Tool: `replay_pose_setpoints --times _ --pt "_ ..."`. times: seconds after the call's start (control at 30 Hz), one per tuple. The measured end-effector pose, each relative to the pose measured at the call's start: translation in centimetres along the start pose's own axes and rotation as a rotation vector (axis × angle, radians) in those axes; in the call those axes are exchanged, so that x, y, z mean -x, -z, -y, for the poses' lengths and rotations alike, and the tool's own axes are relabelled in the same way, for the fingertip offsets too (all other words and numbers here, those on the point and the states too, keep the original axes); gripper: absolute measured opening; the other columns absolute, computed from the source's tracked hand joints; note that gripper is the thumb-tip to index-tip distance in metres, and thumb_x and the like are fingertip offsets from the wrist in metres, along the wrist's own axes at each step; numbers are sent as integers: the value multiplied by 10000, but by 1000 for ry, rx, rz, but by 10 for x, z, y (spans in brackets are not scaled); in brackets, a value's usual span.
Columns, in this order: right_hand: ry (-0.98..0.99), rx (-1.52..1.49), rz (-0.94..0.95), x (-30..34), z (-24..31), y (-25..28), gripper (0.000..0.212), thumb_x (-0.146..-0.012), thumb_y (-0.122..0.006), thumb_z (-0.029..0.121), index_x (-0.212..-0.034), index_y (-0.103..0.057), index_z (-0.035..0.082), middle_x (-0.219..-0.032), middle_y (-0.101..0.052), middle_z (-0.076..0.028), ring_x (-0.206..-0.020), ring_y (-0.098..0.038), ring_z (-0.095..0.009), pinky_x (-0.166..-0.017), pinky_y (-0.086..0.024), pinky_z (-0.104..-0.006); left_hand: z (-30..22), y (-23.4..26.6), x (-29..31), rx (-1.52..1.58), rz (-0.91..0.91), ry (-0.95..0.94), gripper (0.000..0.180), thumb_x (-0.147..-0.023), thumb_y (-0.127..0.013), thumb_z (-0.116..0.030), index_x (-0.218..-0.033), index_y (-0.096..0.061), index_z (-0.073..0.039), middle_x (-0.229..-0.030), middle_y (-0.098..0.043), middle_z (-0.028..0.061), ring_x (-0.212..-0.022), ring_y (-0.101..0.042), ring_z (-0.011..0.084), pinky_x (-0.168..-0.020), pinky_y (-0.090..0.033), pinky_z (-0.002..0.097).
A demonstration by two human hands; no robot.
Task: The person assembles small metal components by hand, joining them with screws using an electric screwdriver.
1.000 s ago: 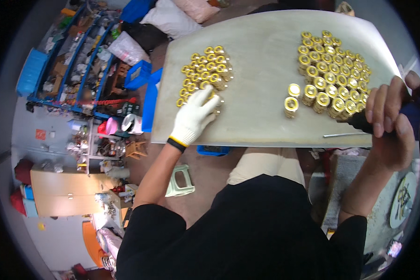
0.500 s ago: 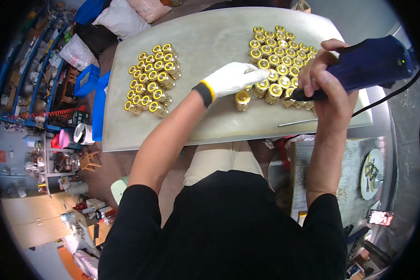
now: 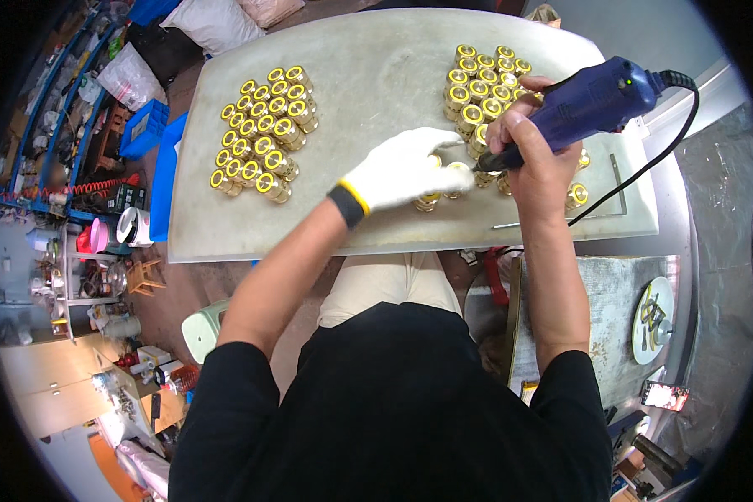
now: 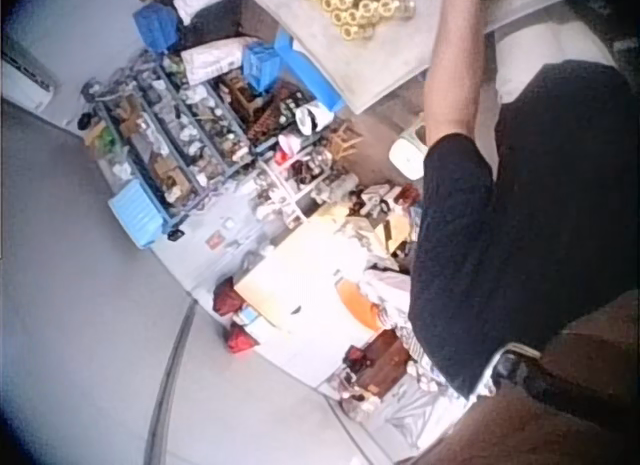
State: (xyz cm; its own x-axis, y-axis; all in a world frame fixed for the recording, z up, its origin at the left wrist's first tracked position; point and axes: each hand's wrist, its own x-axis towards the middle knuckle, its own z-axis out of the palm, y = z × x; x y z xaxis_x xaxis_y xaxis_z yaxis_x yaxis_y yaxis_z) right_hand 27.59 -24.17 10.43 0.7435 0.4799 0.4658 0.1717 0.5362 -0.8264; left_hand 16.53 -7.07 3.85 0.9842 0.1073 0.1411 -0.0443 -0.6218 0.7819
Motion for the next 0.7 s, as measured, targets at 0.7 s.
replay_pose_setpoints --times 0.7 --pt "-94 30 136 -3 -12 -15 413 -902 -744 -29 -1289 -599 -38 -831 -663 -34 -680 -647 -125 -644 -526 -281 -20 -55 13 -319 -457 -38 431 -801 -858 -334 -1119 -740 -68 -1175 -728 173 -1165 -665 387 -963 -546 476"
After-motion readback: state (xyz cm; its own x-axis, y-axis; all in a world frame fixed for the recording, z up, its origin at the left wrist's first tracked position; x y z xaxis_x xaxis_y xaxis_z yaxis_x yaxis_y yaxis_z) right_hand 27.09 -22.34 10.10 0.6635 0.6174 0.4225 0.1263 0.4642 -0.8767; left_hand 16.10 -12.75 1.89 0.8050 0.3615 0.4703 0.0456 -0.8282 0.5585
